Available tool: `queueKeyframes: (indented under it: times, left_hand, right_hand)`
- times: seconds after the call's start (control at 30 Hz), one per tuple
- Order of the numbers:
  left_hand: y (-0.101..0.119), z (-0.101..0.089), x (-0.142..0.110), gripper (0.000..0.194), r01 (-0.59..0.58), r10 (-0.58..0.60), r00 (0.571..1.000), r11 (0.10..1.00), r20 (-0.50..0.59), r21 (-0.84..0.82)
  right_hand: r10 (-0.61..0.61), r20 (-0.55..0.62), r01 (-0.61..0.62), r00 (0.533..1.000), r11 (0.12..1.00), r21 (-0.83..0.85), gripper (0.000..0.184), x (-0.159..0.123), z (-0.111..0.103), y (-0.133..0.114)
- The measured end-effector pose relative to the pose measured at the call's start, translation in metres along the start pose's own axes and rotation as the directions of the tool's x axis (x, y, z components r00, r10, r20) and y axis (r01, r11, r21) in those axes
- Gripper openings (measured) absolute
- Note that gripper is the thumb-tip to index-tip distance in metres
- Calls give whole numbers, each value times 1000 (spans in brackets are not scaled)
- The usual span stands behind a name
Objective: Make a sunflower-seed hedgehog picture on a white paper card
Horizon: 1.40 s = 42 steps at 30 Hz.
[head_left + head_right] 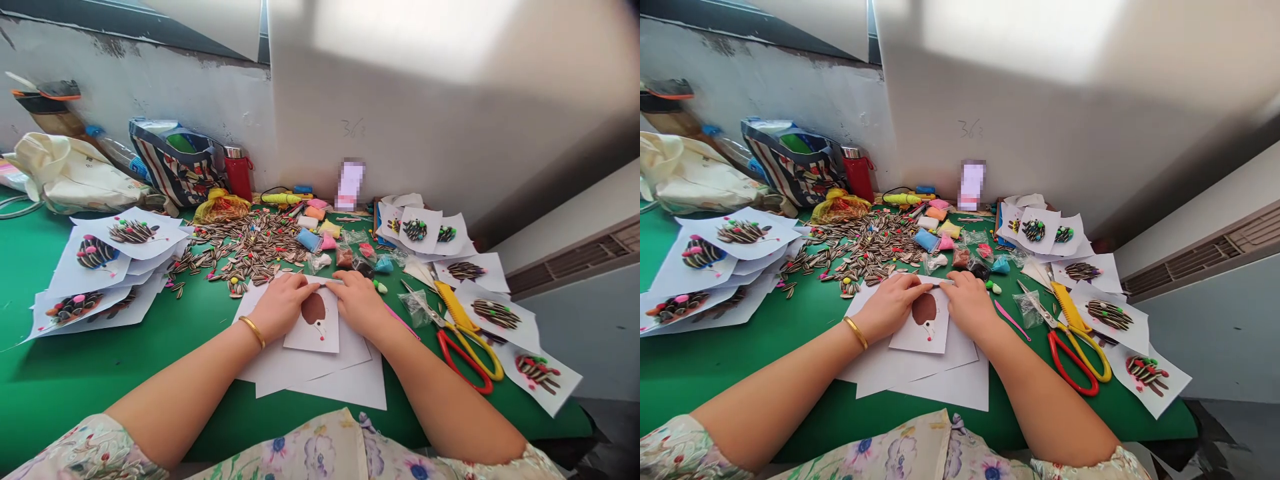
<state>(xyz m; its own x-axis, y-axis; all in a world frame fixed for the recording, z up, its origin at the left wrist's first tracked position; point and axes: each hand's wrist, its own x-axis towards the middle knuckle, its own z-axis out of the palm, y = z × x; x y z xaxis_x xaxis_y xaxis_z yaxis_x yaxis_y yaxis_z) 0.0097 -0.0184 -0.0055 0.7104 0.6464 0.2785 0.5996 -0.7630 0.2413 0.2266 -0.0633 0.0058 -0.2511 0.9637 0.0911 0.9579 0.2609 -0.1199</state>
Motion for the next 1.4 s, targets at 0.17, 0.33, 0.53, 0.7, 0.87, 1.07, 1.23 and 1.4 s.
queueKeyframes:
  times: [0.17, 0.33, 0.53, 0.7, 0.87, 1.07, 1.23, 1.4]
  left_hand:
    - [0, 1, 0, 39, -1, 1, 1000, 1000, -5, -1]
    - [-1, 1, 0, 39, -6, 6, 1000, 1000, -7, 3]
    - [-1, 0, 0, 41, -3, 3, 1000, 1000, 1, 3]
    - [-2, 1, 0, 41, 5, -5, 1000, 1000, -5, 6]
    - [0, 1, -1, 41, 12, -12, 1000, 999, 1, 31]
    - [3, 0, -2, 39, 65, -67, 997, 995, 25, 79]
    - [3, 1, -2, 40, 53, -55, 998, 995, 22, 80]
    - [2, 3, -2, 41, 46, -47, 999, 996, 6, 81]
  right_hand:
    - [-5, -5, 5, 1000, 1000, -8, 53, 0, 2, -1]
    - [16, -81, -14, 997, 1000, 25, 43, 2, -9, 7]
    - [328, -21, -328, 945, 943, -47, 21, -21, -51, 43]
    - [459, 301, -409, 836, 887, -216, 14, -53, -55, 57]
    - [475, 289, -387, 831, 867, -313, 16, -53, -40, 58]
    - [507, 318, -400, 801, 849, -347, 16, -44, -39, 61]
    - [476, 130, -436, 870, 865, -249, 20, -40, -50, 42]
    - [271, 101, -278, 957, 959, 60, 21, -15, -54, 10]
